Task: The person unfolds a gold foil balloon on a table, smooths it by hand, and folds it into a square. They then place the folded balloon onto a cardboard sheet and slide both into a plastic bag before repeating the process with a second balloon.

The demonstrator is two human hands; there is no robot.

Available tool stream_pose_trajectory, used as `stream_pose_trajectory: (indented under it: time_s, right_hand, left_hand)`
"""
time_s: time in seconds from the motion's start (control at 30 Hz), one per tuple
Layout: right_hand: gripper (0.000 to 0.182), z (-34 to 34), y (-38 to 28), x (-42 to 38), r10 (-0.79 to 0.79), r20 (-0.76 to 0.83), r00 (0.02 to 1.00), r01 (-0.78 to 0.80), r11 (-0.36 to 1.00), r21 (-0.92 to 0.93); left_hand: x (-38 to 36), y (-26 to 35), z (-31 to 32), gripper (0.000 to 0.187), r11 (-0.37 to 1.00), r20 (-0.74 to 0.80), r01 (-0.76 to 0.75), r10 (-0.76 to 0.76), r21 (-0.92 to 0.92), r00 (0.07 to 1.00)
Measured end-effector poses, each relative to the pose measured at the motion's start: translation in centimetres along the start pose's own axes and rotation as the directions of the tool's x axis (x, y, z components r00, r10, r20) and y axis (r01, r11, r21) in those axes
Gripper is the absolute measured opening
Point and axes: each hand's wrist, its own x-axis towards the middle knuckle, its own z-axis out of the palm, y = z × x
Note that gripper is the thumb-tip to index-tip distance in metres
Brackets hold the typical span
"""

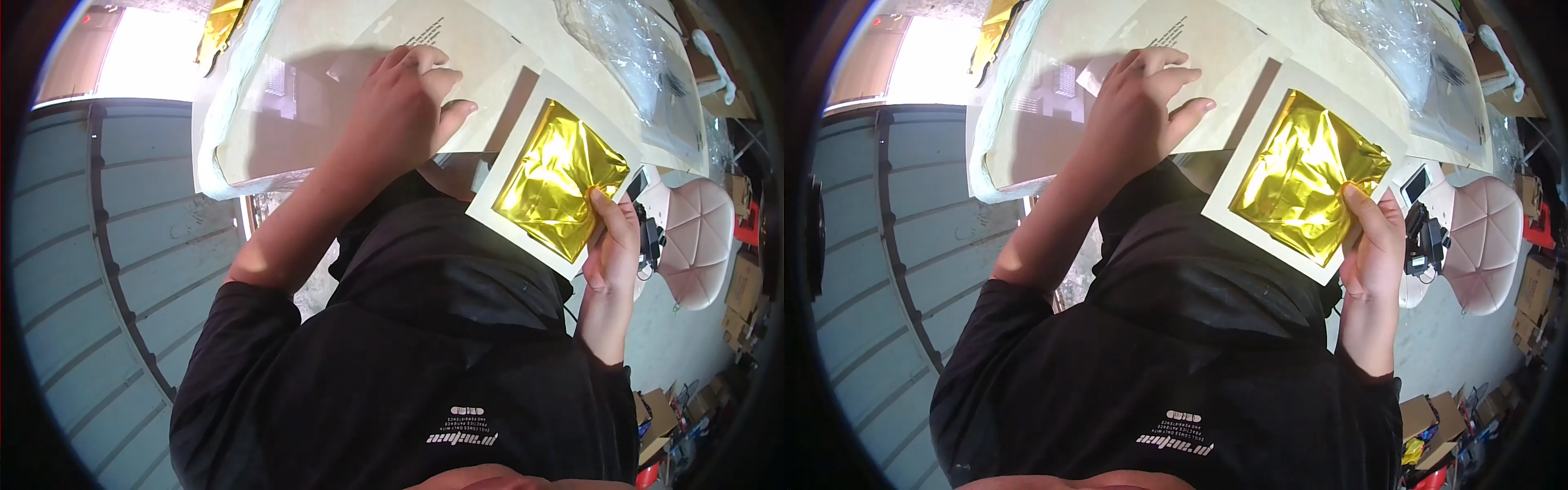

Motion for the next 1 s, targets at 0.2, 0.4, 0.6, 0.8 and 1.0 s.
stream_pose_trajectory:
  time_s: [0.2,0.4,0.6,0.8,1.0]
  right_hand:
    - [0.036,1.2,1.2,0.2,0.095,0.020,0.995,-0.095,0.995,0.001]
    - [0.026,3.1,1.2,-0.2,0.184,0.045,0.982,-0.186,0.982,0.037]
    - [0.035,2.9,2.1,0.1,0.170,0.064,0.983,-0.171,0.985,0.011]
    - [0.031,3.8,2.7,0.6,0.067,-0.001,0.998,-0.067,0.997,0.024]
    - [0.030,4.3,3.3,0.8,-0.067,-0.020,0.998,0.067,0.998,-0.003]
  left_hand:
    - [0.2,1.4,-0.7,0.017,0.998,0.035,0.049,-0.050,0.042,0.998]
    - [0.2,1.3,-0.7,0.009,0.999,0.044,0.046,-0.047,0.029,0.998]
    - [0.2,2.2,-1.0,0.007,0.993,-0.001,0.114,-0.115,-0.028,0.993]
    - [-1.3,3.2,-0.7,0.007,0.986,-0.001,0.158,-0.158,-0.061,0.987]
    - [-1.9,4.1,-1.4,0.007,0.960,0.069,0.247,-0.240,-0.134,0.968]
